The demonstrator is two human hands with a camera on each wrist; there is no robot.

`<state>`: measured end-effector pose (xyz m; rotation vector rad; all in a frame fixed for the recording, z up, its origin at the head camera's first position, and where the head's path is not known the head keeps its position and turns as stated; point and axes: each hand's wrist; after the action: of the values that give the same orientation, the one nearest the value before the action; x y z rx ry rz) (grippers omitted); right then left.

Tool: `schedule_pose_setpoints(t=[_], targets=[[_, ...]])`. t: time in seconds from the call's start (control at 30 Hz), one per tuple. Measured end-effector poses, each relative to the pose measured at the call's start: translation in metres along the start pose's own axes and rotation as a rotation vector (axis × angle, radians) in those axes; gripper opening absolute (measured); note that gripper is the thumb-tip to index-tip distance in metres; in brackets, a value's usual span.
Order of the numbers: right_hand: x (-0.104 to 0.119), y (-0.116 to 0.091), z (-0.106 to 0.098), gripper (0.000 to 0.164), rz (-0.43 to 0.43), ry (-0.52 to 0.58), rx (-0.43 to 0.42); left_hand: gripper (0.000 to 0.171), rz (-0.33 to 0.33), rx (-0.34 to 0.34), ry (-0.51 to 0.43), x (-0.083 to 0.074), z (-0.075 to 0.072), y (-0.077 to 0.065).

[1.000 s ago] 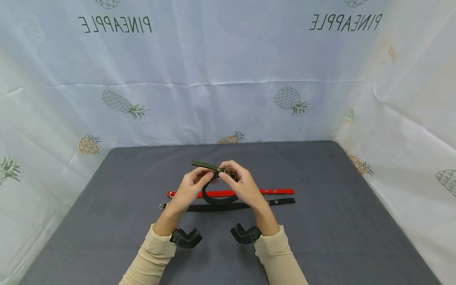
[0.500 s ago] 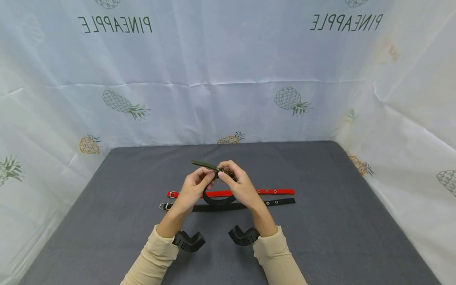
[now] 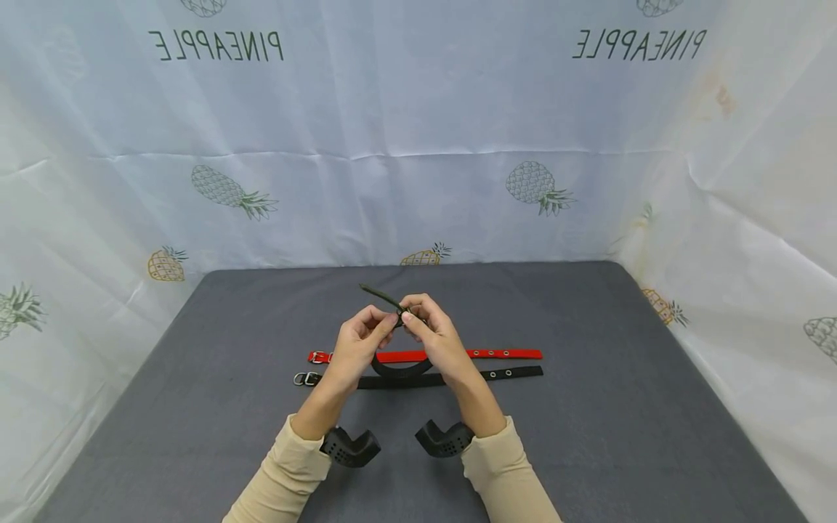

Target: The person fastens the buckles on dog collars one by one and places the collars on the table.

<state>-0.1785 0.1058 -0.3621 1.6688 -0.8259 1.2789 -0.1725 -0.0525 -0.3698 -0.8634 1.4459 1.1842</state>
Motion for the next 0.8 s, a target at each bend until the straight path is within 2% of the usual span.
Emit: schedule_pose_setpoints(t=[0.13,0.33,0.8], targets=[[-0.0006,-0.0001,0.0007,0.011,-0.013,0.033,0.006,0.019,-0.004,-0.019,-0.004,0.0002,0.0011,0.0000],[-0.0016,-0.0003,0.0001,0.010,-0.022,0.050,0.024,0.019,-0.018,-0.038,-0.002,0.0013,0.0017,0.0007],[-0.0008,-0.0036,-0.0074,0.020,-0.093,0.048,0.088,0.014,-0.042,0.044,-0.040,-0.0008,-0.0048,-0.0014]])
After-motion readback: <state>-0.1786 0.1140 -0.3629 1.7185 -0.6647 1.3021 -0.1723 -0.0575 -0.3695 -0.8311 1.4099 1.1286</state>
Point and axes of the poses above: each hand's wrist, its own y-axis towards the middle knuckle, its own z-axis out of the palm, x = y × z, and after that the axes turned 5 degrees about x, right-handed
